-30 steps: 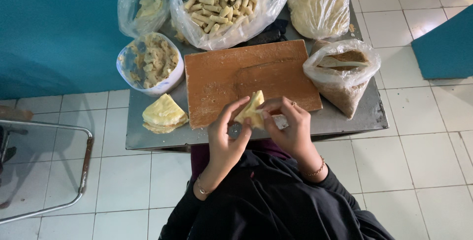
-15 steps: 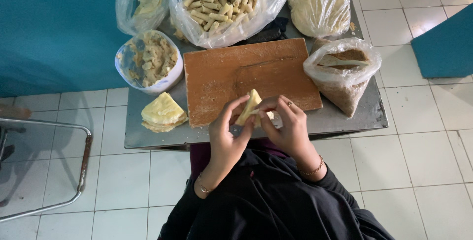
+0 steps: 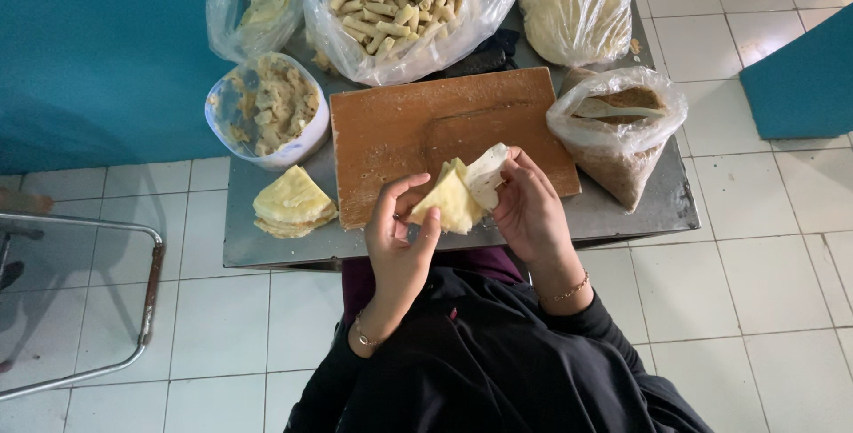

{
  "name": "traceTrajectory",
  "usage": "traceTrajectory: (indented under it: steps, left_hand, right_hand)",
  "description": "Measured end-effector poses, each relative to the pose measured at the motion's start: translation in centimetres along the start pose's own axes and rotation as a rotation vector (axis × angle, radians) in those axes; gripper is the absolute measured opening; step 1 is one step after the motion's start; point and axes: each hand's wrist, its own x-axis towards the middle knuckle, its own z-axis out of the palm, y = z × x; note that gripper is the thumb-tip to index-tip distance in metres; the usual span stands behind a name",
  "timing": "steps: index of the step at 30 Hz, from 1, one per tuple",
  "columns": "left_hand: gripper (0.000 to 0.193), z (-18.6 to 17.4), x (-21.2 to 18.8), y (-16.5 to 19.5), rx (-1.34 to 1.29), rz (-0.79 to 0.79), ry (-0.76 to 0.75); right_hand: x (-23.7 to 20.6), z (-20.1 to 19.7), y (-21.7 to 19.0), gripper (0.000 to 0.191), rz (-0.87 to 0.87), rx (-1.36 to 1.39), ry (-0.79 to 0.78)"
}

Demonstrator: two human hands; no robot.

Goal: The person cuts a round flat dough sheet on a wooden board into triangular pieces using a knife, then arranges the triangles on the board and spreads filling from a plastic bag onto them with a spoon. Bags of dough pieces and bowls of filling sit on the metal table.

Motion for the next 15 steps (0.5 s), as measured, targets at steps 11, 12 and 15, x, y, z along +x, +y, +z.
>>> traceTrajectory:
  steps: [11,12,15]
  left_hand:
    - [0.036,-1.8,0.4,-0.5,-0.082,-0.059,0.092]
    - [0.036,-2.0,0.5,-0.5,-0.079,-0.053,0.097]
    - [0.037,-2.5,0.6,-0.2,-0.069,-0.060,0.108]
  right_hand:
    - [0.4,-0.4,-4.1,0.023,-0.147,-0.104,0.055]
    - [0.2,-0.8,-4.9,0.020,-0.217,-0.199,-0.004]
    - [-0.3,-2.0,-6.7,0.009,-0.573,-0.531,0.171]
